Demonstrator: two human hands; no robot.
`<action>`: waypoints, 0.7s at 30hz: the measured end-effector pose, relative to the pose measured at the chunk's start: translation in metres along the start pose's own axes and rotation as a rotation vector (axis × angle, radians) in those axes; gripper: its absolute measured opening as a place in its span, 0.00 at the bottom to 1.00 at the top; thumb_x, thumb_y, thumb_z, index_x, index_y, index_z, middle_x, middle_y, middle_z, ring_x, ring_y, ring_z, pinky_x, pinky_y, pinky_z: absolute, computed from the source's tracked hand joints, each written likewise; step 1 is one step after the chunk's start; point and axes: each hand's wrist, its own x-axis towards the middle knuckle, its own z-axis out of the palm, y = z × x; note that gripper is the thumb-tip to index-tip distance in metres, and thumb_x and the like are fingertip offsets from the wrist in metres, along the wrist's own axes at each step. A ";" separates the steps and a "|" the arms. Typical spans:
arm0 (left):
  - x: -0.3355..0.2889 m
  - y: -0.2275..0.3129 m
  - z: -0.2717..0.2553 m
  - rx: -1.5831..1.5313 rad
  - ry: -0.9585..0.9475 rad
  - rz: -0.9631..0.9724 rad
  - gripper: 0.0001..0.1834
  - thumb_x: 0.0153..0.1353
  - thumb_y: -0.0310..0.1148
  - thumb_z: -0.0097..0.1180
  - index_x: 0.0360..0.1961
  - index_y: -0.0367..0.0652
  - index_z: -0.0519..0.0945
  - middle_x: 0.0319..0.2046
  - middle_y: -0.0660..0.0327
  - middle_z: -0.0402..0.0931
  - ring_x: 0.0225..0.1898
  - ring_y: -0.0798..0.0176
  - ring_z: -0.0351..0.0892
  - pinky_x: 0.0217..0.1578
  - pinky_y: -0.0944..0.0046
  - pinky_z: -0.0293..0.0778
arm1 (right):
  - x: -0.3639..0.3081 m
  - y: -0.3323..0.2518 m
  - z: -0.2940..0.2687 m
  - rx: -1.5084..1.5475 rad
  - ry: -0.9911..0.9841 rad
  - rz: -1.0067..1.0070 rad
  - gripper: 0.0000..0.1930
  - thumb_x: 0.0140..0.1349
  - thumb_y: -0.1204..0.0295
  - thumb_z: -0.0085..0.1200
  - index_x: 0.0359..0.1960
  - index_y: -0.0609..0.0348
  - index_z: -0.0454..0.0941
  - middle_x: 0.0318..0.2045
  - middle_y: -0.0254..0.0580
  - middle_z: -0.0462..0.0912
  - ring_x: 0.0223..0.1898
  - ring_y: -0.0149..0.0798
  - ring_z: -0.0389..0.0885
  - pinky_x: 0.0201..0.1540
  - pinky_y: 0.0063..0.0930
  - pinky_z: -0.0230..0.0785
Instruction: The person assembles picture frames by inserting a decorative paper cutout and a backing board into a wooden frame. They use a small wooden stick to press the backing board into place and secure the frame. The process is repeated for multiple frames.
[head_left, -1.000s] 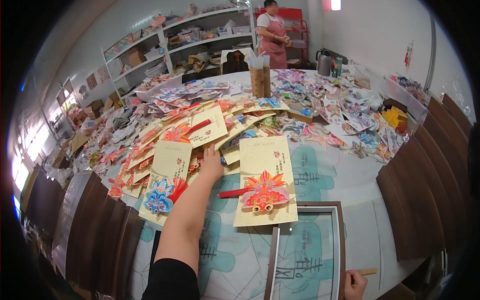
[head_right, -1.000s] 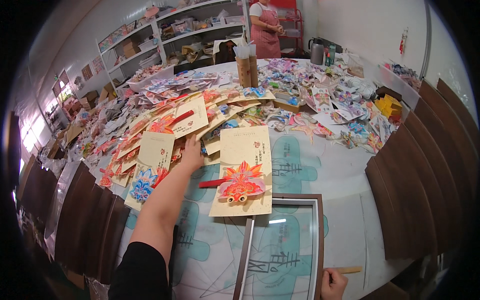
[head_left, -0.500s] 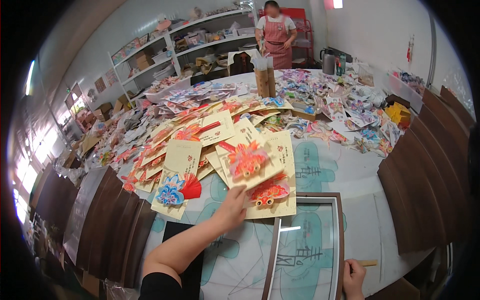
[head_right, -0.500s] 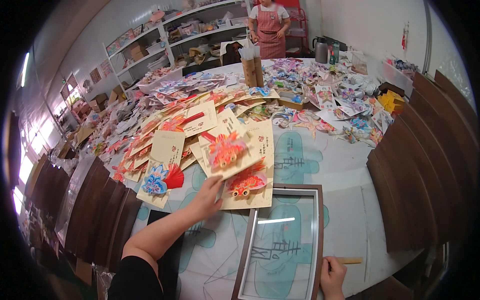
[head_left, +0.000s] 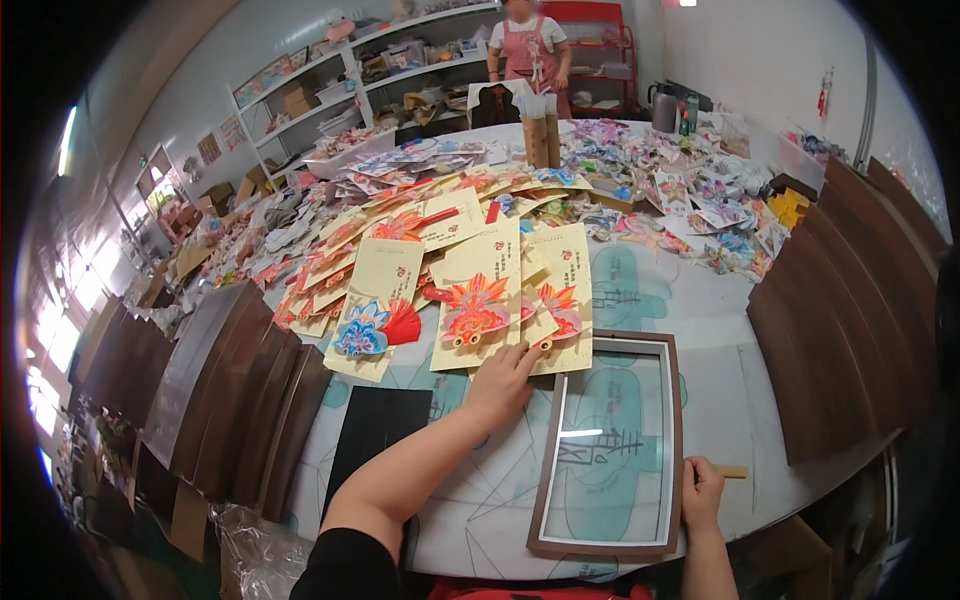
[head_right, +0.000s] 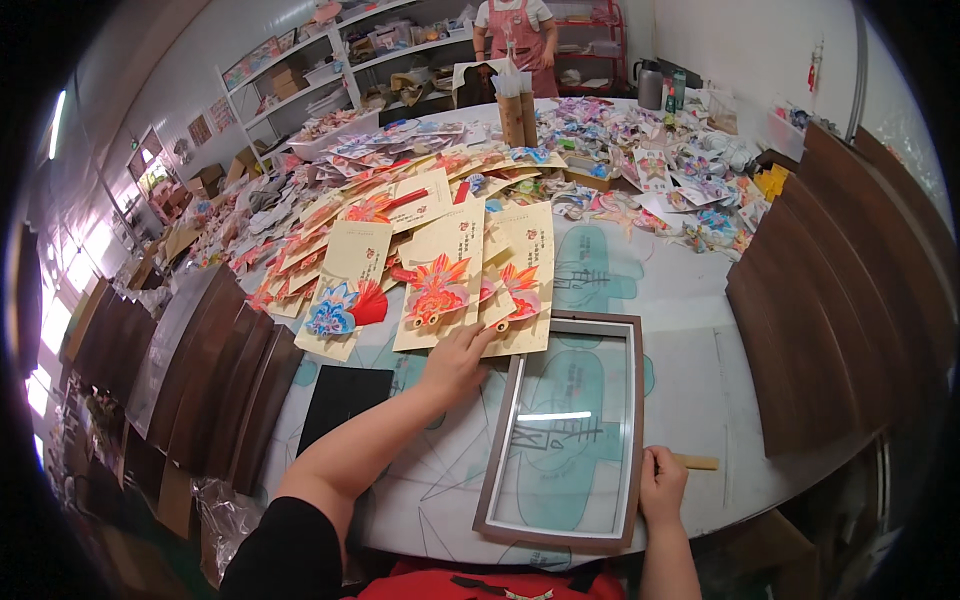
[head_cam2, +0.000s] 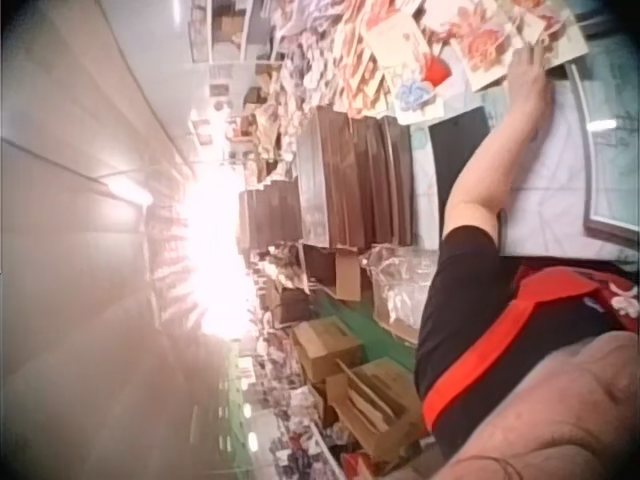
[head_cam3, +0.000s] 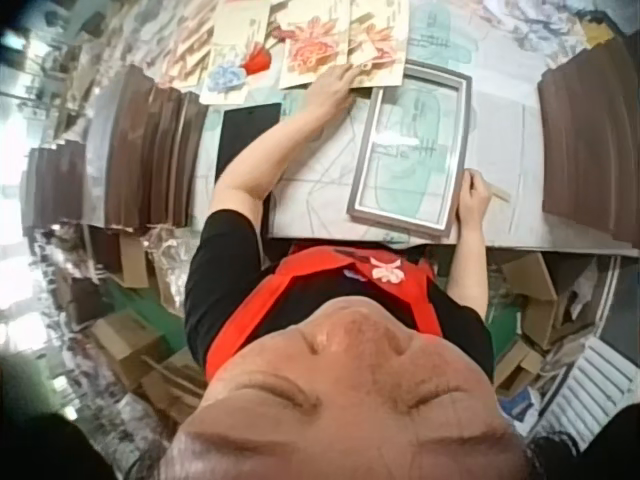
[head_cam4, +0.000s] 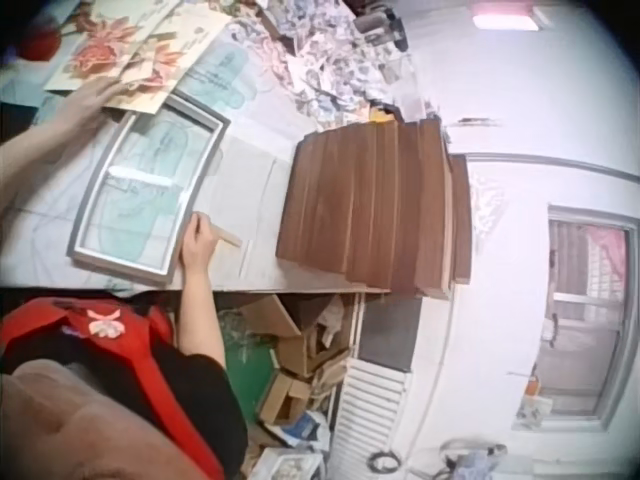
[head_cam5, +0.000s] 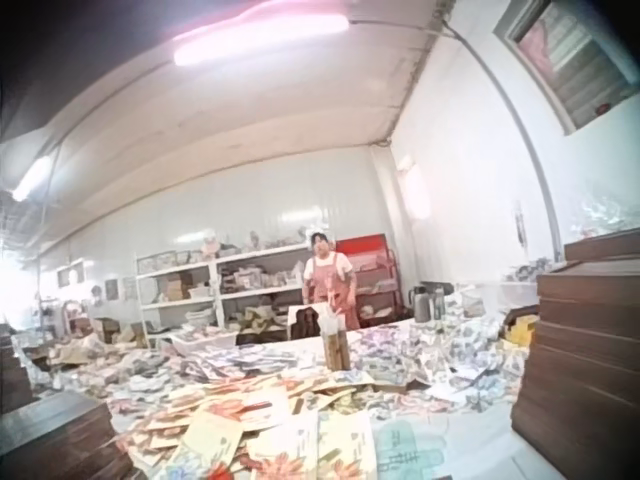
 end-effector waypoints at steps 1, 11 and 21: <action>0.007 -0.007 0.011 0.052 0.021 0.006 0.23 0.48 0.27 0.60 0.49 0.43 0.73 0.44 0.54 0.74 0.48 0.49 0.72 0.47 0.55 0.71 | -0.001 0.001 0.000 -0.001 -0.004 -0.017 0.05 0.60 0.77 0.49 0.29 0.68 0.75 0.20 0.46 0.76 0.22 0.34 0.75 0.28 0.26 0.66; 0.001 -0.013 -0.062 -0.366 0.668 -0.219 0.08 0.59 0.22 0.51 0.38 0.39 0.79 0.31 0.53 0.78 0.34 0.55 0.78 0.37 0.63 0.73 | -0.004 0.004 -0.003 0.068 -0.006 -0.025 0.07 0.61 0.75 0.50 0.32 0.67 0.77 0.21 0.47 0.78 0.23 0.36 0.77 0.28 0.27 0.68; -0.130 0.037 -0.236 -0.691 1.117 -0.112 0.07 0.68 0.33 0.45 0.43 0.43 0.70 0.49 0.59 0.71 0.51 0.62 0.71 0.51 0.61 0.68 | -0.006 -0.003 -0.006 0.283 0.011 -0.005 0.07 0.61 0.74 0.51 0.34 0.67 0.77 0.24 0.33 0.77 0.28 0.23 0.73 0.31 0.20 0.67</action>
